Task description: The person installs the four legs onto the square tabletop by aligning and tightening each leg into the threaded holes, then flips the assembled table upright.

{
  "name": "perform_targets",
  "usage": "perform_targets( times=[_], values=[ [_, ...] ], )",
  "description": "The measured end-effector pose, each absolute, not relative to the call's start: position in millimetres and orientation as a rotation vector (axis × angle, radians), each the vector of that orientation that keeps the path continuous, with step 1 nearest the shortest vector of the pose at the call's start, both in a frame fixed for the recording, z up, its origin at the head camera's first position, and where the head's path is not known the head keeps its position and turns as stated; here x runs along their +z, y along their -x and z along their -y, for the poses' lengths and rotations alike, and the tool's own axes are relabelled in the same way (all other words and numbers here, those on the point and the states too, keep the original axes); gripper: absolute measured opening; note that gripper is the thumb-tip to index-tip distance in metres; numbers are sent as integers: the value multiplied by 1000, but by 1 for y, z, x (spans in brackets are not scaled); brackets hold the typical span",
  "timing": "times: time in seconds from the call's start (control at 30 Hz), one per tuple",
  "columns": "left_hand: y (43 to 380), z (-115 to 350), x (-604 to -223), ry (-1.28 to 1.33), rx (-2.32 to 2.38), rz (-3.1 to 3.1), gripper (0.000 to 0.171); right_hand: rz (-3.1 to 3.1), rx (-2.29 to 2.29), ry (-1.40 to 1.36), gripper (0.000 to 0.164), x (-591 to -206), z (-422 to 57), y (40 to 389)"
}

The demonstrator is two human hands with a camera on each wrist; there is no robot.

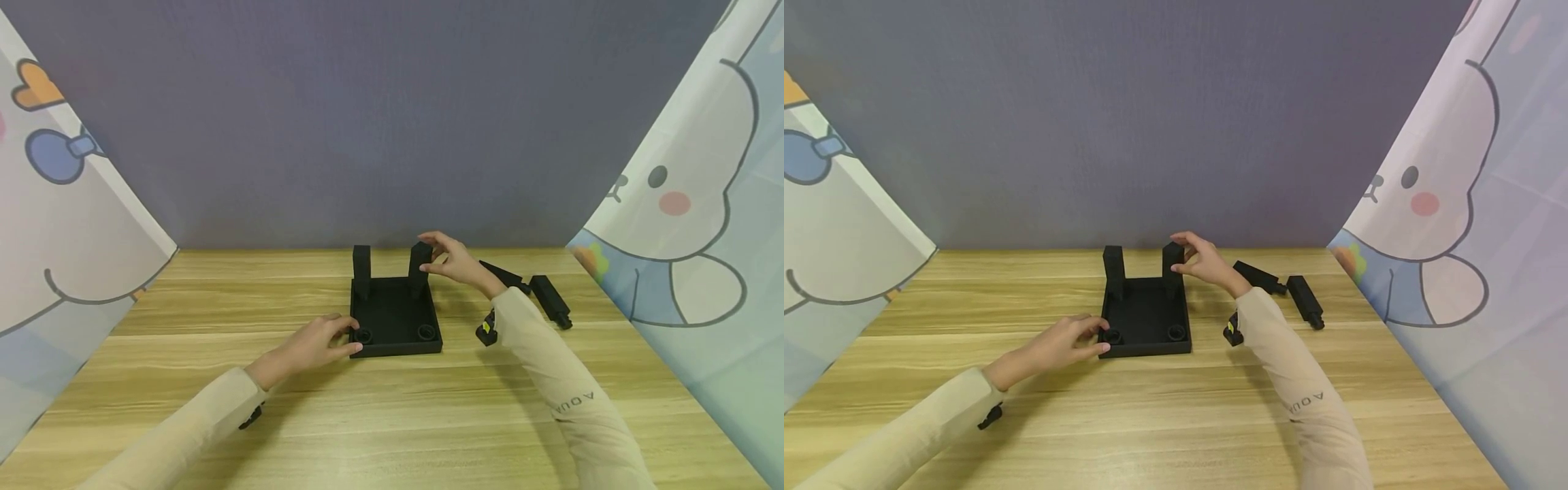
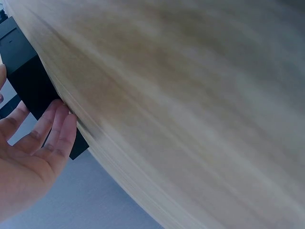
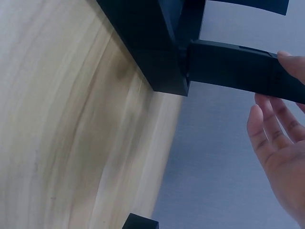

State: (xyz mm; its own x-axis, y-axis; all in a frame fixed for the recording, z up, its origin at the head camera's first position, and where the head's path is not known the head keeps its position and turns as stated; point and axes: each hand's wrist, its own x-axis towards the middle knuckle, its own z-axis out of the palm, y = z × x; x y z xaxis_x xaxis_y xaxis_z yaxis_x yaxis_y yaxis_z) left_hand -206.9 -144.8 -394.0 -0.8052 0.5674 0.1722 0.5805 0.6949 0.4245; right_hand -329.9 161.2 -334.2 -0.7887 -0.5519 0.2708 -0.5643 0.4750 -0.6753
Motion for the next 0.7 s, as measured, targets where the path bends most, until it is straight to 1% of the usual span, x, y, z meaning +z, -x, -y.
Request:
perform_targets(
  times=[0.23, 0.47, 0.5, 0.7],
  values=[
    [207, 145, -394, 968, -728, 2867, 38, 2677, 1249, -992, 54, -336, -161, 331],
    [206, 145, -393, 977, -730, 2859, 38, 2635, 1299, -859, 54, -341, -155, 324],
    [207, 145, -393, 978, -735, 2858, 38, 2624, 1304, -854, 54, -346, -156, 328],
    [208, 145, -394, 999, -733, 2840, 38, 2628, 1343, -873, 55, -345, -156, 328]
  ],
)
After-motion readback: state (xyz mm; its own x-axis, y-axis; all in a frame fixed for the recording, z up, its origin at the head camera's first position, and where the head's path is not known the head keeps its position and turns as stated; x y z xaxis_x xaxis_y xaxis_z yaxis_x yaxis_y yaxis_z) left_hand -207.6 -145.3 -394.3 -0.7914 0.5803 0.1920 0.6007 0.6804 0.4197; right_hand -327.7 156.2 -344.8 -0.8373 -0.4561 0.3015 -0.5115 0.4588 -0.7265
